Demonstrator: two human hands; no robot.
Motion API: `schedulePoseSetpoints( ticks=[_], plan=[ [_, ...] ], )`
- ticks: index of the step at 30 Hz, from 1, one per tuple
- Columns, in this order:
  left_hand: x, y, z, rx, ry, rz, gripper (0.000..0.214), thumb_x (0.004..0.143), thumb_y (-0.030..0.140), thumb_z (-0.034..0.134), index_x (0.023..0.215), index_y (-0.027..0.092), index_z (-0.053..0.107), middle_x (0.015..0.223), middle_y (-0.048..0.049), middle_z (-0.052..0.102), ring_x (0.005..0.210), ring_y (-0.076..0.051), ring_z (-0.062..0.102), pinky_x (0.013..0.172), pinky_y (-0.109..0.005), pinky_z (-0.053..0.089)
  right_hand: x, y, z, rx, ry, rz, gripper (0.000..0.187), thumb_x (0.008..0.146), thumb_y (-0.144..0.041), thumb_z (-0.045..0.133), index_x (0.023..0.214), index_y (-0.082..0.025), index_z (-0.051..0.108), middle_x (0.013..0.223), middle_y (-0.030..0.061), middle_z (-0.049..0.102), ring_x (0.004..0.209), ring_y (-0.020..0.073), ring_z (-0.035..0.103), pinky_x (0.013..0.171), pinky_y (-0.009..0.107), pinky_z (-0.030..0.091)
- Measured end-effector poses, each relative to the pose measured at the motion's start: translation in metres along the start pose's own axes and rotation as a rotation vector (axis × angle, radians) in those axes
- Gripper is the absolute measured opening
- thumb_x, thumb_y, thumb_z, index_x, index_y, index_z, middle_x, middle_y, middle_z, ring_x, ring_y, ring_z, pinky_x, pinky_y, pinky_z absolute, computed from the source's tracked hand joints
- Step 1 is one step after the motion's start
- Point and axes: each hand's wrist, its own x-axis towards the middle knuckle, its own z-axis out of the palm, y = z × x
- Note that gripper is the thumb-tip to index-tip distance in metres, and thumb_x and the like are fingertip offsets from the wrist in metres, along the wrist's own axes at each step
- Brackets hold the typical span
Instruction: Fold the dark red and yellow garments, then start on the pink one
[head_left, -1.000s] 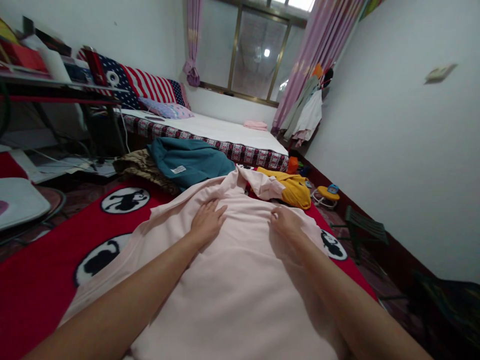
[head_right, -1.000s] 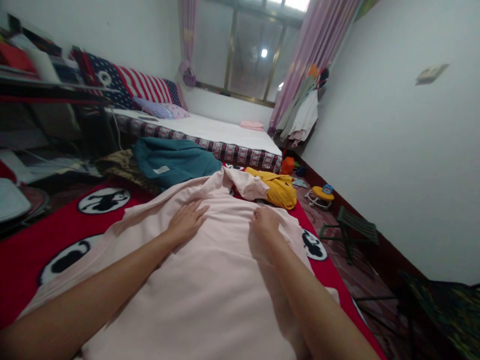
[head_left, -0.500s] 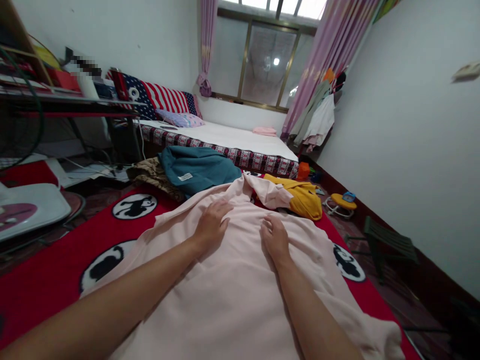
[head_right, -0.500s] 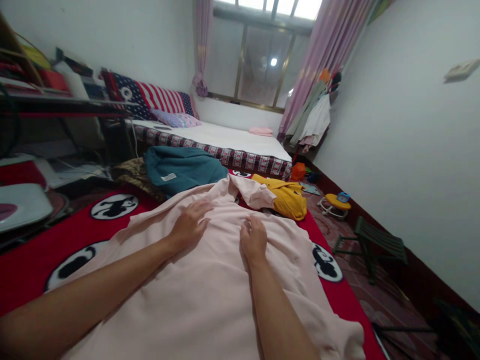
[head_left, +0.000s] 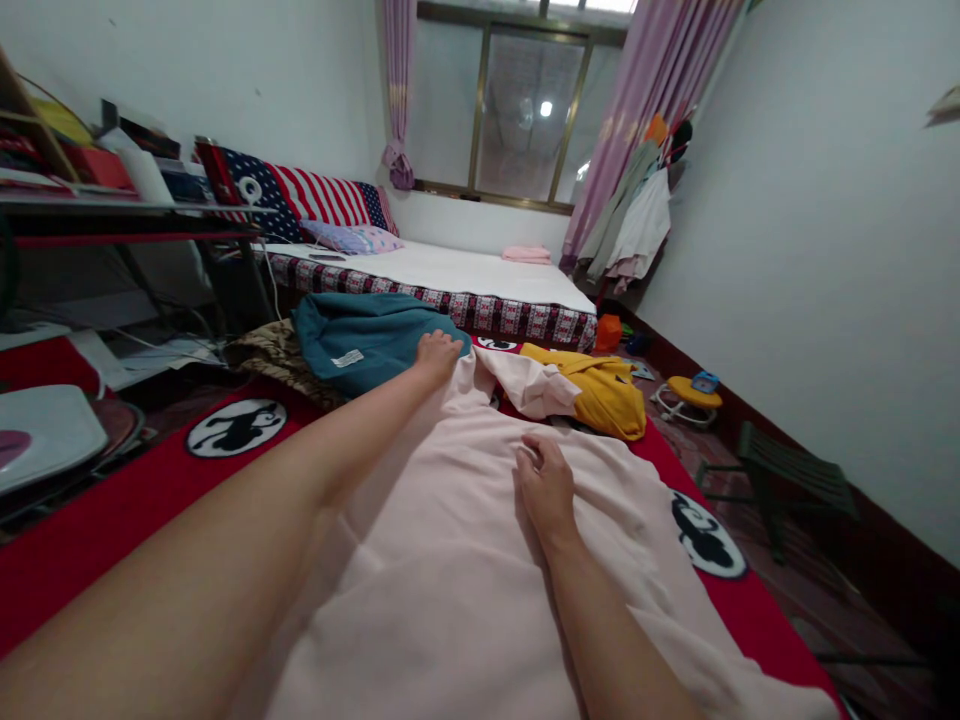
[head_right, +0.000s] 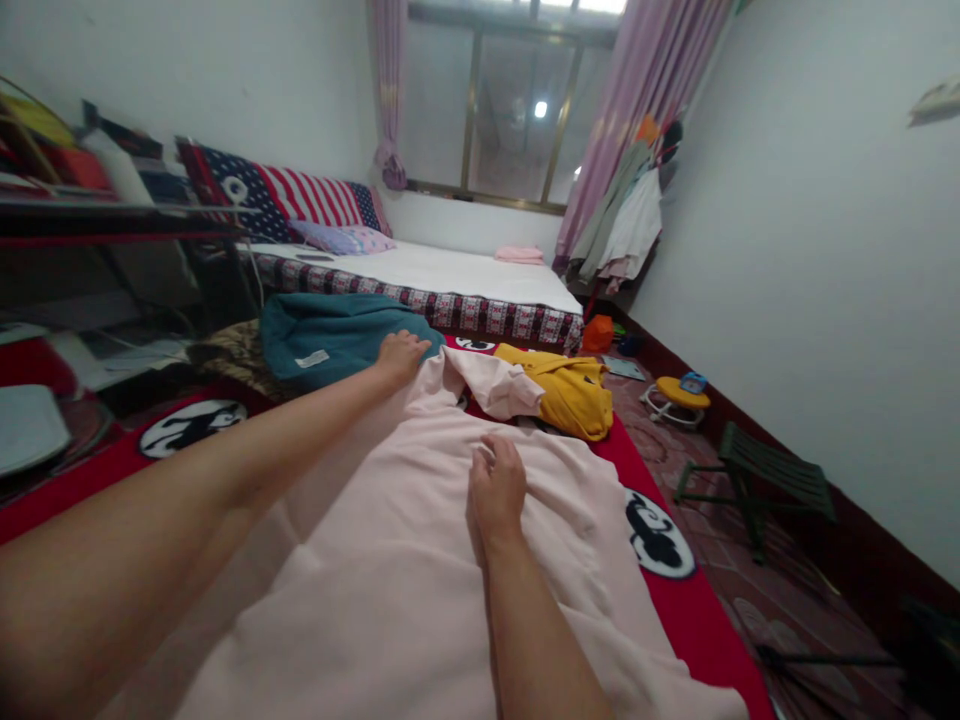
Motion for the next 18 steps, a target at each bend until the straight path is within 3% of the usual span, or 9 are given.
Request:
schedulePoseSetpoints(
  ticks=[6, 12, 15, 18],
  plan=[
    [0.018, 0.020, 0.024, -0.061, -0.089, -0.116, 0.033, 0.082, 0.023, 0.059, 0.112, 0.014, 0.066, 0.115, -0.0186, 0.065, 0.106, -0.032, 0.059, 0.082, -0.037, 0.045, -0.002, -0.004, 0.001, 0.110, 0.080, 0.112, 0.033, 0.080, -0.022, 0.050, 0.111, -0.017, 0.058, 0.112, 0.0123, 0.062, 0.096, 0.0212, 0.062, 0.089, 0.037, 0.050],
    [0.018, 0.024, 0.030, -0.105, -0.152, -0.228, 0.024, 0.078, 0.024, 0.063, 0.095, 0.008, 0.071, 0.098, -0.0210, 0.069, 0.096, -0.033, 0.065, 0.075, -0.036, 0.047, -0.001, -0.004, 0.004, 0.140, 0.160, 0.218, 0.039, 0.082, -0.029, 0.051, 0.119, -0.019, 0.049, 0.122, 0.0132, 0.057, 0.093, 0.0187, 0.062, 0.084, 0.034, 0.052],
    [0.015, 0.025, 0.016, -0.127, -0.086, -0.225, 0.026, 0.086, 0.029, 0.055, 0.094, 0.009, 0.070, 0.100, -0.0178, 0.069, 0.096, -0.029, 0.064, 0.076, -0.035, 0.046, 0.001, -0.001, 0.004, 0.174, 0.184, 0.223, 0.043, 0.082, -0.034, 0.053, 0.122, -0.020, 0.047, 0.125, 0.0134, 0.055, 0.091, 0.0185, 0.063, 0.085, 0.034, 0.052],
    [0.009, 0.022, -0.013, -0.305, 0.198, -0.164, 0.035, 0.094, 0.032, 0.040, 0.100, 0.010, 0.067, 0.106, -0.0106, 0.066, 0.099, -0.020, 0.062, 0.079, -0.029, 0.044, 0.006, 0.005, 0.001, 0.314, 0.237, 0.301, 0.052, 0.083, -0.044, 0.054, 0.128, -0.021, 0.041, 0.129, 0.0138, 0.052, 0.094, 0.0196, 0.066, 0.086, 0.035, 0.053]
  ],
)
